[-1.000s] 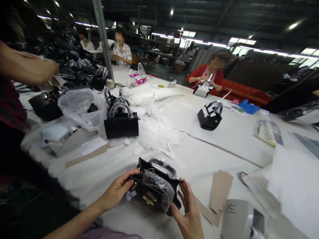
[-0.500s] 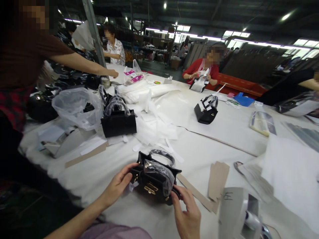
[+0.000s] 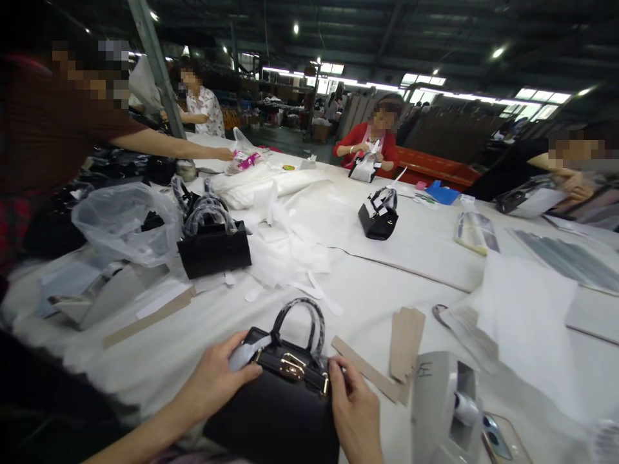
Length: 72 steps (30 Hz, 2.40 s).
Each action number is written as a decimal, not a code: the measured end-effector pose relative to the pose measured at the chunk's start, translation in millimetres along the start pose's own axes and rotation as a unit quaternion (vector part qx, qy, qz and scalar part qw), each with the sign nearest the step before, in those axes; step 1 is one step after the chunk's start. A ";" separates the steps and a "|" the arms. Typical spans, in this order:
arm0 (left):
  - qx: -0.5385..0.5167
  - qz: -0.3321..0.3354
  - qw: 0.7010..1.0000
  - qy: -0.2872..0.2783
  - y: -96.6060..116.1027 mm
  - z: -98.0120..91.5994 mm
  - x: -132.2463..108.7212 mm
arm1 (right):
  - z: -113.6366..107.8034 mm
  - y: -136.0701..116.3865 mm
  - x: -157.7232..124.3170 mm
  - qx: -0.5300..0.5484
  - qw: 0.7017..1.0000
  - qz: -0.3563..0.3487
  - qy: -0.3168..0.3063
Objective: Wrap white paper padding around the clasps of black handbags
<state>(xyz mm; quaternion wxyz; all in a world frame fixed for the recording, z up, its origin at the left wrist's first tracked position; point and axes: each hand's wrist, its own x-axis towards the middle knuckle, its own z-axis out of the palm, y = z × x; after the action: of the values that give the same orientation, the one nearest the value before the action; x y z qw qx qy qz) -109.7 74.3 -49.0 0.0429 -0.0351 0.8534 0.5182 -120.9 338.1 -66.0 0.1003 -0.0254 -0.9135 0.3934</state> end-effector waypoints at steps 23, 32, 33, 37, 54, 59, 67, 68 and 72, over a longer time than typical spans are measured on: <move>0.161 0.226 0.932 -0.235 43.8 34.6 54.2 | 36.8 -31.2 0.0 -0.013 0.976 -0.213 -0.048; 0.008 0.116 0.985 -0.131 24.6 14.1 69.6 | 9.4 -2.0 2.1 0.037 0.998 0.004 0.044; -0.035 0.087 0.988 -0.122 20.3 12.5 67.7 | 4.2 1.6 2.2 0.036 0.998 0.015 0.047; -0.154 -0.001 0.985 -0.082 8.7 13.9 56.1 | -6.4 -2.0 5.3 0.005 0.998 -0.066 -0.002; -0.259 -0.069 0.962 0.051 -2.8 19.5 43.6 | 24.9 -31.8 23.6 -0.073 0.953 -0.184 -0.230; -0.288 -0.089 0.952 0.047 -3.4 17.7 45.9 | 32.4 -27.4 21.6 -0.004 0.973 -0.170 -0.158; -0.253 -0.090 0.962 0.045 -8.1 20.3 37.7 | 27.0 -12.0 6.2 0.095 0.995 -0.001 0.013; -0.242 -0.083 0.966 0.050 -8.9 20.6 35.8 | 26.8 -10.9 3.6 0.105 0.994 0.022 0.023; -0.220 -0.061 0.970 0.086 -12.1 22.7 29.7 | 26.5 -9.0 -1.7 0.121 0.990 0.063 0.036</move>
<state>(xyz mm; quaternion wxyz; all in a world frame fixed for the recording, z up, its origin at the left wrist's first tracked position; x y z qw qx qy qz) -137.2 88.5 -73.4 -0.0079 -0.1400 0.7150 0.6850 -124.3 312.8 -77.5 0.1101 -0.0848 -0.8515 0.5057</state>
